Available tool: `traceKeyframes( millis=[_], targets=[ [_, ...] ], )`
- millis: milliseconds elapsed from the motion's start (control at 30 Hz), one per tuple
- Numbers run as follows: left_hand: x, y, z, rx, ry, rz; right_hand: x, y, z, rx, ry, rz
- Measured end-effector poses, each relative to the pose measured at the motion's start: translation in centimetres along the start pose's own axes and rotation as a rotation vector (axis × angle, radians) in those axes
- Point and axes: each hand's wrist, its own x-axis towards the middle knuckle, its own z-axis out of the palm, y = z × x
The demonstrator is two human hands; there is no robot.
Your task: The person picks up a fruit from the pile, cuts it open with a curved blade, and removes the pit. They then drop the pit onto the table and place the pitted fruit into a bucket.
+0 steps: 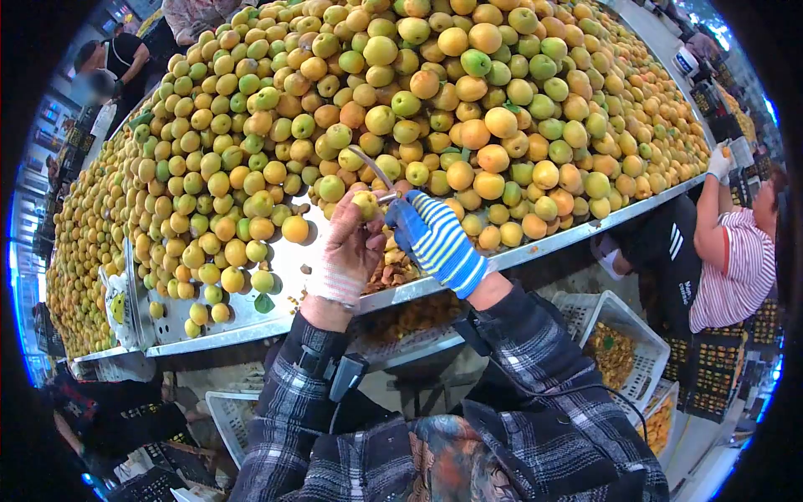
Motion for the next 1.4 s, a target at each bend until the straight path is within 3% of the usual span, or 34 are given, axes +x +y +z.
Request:
traceKeyframes(
  millis=[33, 100, 133, 233, 400, 467, 667, 800, 867, 1033, 1100, 1133, 1167, 1233, 1267, 1300, 1367, 1400],
  targets=[
    [-0.1, -0.1, 0.3, 0.000, 0.011, -0.014, 0.0, 0.1, 0.1, -0.003, 0.000, 0.001],
    [-0.5, -0.4, 1.2, -0.009, 0.035, 0.003, 0.1, 0.5, 0.1, -0.436, 0.027, -0.231],
    [-0.6, -0.5, 1.4, -0.013, 0.061, 0.019, 0.3, 0.7, 0.3, -0.489, 0.037, -0.315],
    [-0.3, -0.8, 0.1, -0.075, -0.113, 0.028, 0.1, 0.3, 1.0, -0.391, 0.129, -0.263],
    [-0.7, -0.7, 0.2, -0.018, -0.077, 0.046, 0.2, 1.0, 0.5, -0.536, 0.061, -0.221],
    [-0.8, -0.4, 0.6, -0.029, -0.059, 0.038, 0.1, 1.2, 0.5, -0.558, 0.056, -0.323],
    [-1.1, -0.6, 1.4, -0.065, 0.044, -0.010, 0.0, 1.0, 1.2, -0.461, 0.114, -0.243],
    [-1.2, -0.6, 2.6, 0.141, 0.112, 0.084, -0.6, 0.4, 1.7, -0.424, 0.145, -0.175],
    [-1.0, -0.8, 2.4, 0.269, 0.119, 0.149, -0.5, 1.1, 1.7, -0.591, 0.179, -0.249],
    [-1.3, -1.5, 2.4, 0.539, 0.163, 0.247, -0.9, 0.8, 2.6, -0.664, 0.227, -0.223],
    [-1.4, -1.5, 2.3, 0.578, 0.178, 0.249, -0.8, 1.3, 2.8, -0.543, 0.242, -0.264],
    [-1.4, -1.4, 2.2, 0.672, 0.162, 0.286, -0.5, 2.0, 3.0, -0.563, 0.293, -0.520],
    [-1.2, -1.4, 2.1, 0.763, 0.145, 0.325, -0.6, 2.3, 2.7, -0.564, 0.295, -0.522],
    [-1.2, -1.7, 2.7, 0.664, 0.127, 0.331, -0.9, 0.3, 2.4, 0.290, 0.028, 0.442],
    [-1.1, -1.7, 3.0, 0.568, 0.106, 0.339, -1.1, -0.5, 2.1, 0.630, -0.090, 0.623],
    [-1.0, -1.6, 3.0, 0.572, 0.100, 0.341, -0.9, -0.4, 1.5, 0.631, -0.091, 0.616],
    [-1.0, -1.5, 2.8, 0.468, 0.055, 0.356, -0.5, 0.2, 0.5, 1.138, -0.460, 0.704],
    [-0.8, -1.5, 2.8, 0.374, 0.115, 0.288, -0.9, -1.2, 0.7, 1.066, -0.450, 0.662]
  ],
)
